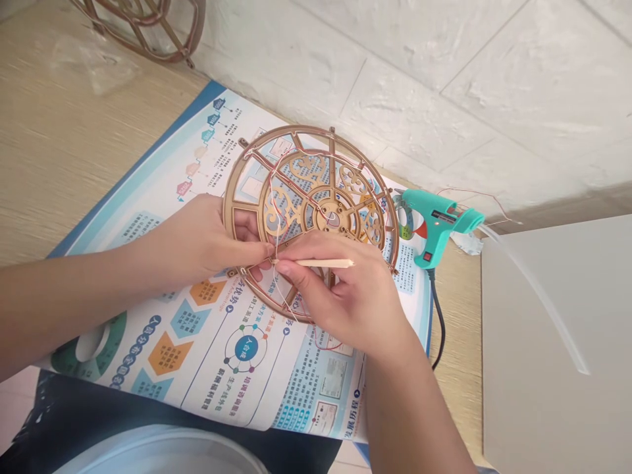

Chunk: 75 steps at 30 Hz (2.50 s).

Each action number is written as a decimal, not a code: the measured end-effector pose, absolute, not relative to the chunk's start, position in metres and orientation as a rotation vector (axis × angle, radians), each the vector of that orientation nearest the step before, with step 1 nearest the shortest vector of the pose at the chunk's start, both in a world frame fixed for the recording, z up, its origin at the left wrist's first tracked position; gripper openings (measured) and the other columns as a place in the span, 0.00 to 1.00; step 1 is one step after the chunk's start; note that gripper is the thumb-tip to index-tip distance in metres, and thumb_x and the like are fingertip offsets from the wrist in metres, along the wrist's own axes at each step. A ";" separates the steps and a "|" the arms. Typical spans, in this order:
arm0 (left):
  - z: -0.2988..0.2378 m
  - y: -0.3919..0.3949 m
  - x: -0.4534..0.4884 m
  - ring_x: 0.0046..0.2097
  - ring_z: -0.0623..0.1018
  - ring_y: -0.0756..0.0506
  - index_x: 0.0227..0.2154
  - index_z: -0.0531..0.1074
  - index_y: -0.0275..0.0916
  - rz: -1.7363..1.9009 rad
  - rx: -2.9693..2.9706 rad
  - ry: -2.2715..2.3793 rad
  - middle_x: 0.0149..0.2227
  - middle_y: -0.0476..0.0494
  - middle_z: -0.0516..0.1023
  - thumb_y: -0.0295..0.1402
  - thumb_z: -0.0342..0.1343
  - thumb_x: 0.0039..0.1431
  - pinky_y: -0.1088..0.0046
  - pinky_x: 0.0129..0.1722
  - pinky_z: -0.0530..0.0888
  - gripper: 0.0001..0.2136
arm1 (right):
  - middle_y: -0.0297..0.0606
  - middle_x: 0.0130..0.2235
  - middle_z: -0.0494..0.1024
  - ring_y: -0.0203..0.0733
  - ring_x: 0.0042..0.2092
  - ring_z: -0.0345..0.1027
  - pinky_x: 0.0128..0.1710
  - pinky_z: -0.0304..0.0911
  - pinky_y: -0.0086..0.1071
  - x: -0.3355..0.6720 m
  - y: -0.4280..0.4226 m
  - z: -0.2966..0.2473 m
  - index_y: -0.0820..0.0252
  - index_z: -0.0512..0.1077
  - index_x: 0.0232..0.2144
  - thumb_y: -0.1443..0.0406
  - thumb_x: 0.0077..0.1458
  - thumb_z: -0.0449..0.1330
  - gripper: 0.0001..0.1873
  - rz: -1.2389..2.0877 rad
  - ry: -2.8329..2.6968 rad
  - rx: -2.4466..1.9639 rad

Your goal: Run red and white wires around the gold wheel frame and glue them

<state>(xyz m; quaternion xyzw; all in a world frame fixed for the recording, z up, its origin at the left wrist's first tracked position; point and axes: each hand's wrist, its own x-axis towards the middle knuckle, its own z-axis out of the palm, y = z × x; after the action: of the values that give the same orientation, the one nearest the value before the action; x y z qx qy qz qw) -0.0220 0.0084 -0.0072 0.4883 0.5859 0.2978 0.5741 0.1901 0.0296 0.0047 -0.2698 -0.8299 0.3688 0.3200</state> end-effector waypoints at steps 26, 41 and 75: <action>-0.006 0.008 -0.021 0.26 0.78 0.48 0.24 0.82 0.41 0.709 1.122 1.359 0.23 0.52 0.82 0.30 0.62 0.49 0.76 0.25 0.69 0.04 | 0.35 0.37 0.84 0.38 0.39 0.79 0.38 0.75 0.33 0.190 0.032 0.003 0.56 0.81 0.36 0.72 0.62 0.67 0.06 1.168 -2.106 -0.741; -0.005 0.009 -0.020 0.26 0.78 0.50 0.22 0.80 0.39 0.728 1.099 1.302 0.22 0.52 0.81 0.28 0.61 0.49 0.79 0.23 0.70 0.05 | 0.33 0.36 0.84 0.37 0.38 0.77 0.37 0.73 0.35 0.191 0.036 0.003 0.53 0.78 0.37 0.69 0.64 0.65 0.05 1.108 -2.150 -0.739; -0.002 0.011 -0.020 0.27 0.81 0.48 0.23 0.80 0.40 0.682 1.098 1.319 0.23 0.52 0.83 0.29 0.63 0.50 0.77 0.26 0.73 0.03 | 0.32 0.40 0.84 0.43 0.41 0.79 0.39 0.75 0.42 0.195 0.031 0.011 0.46 0.79 0.44 0.73 0.64 0.62 0.15 0.985 -2.266 -0.673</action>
<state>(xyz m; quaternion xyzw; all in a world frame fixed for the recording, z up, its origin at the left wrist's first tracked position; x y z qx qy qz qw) -0.0197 0.0107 -0.0015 0.4743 0.5698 0.2946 0.6030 0.1946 0.0312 0.0112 -0.2519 -0.8479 0.3685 0.2861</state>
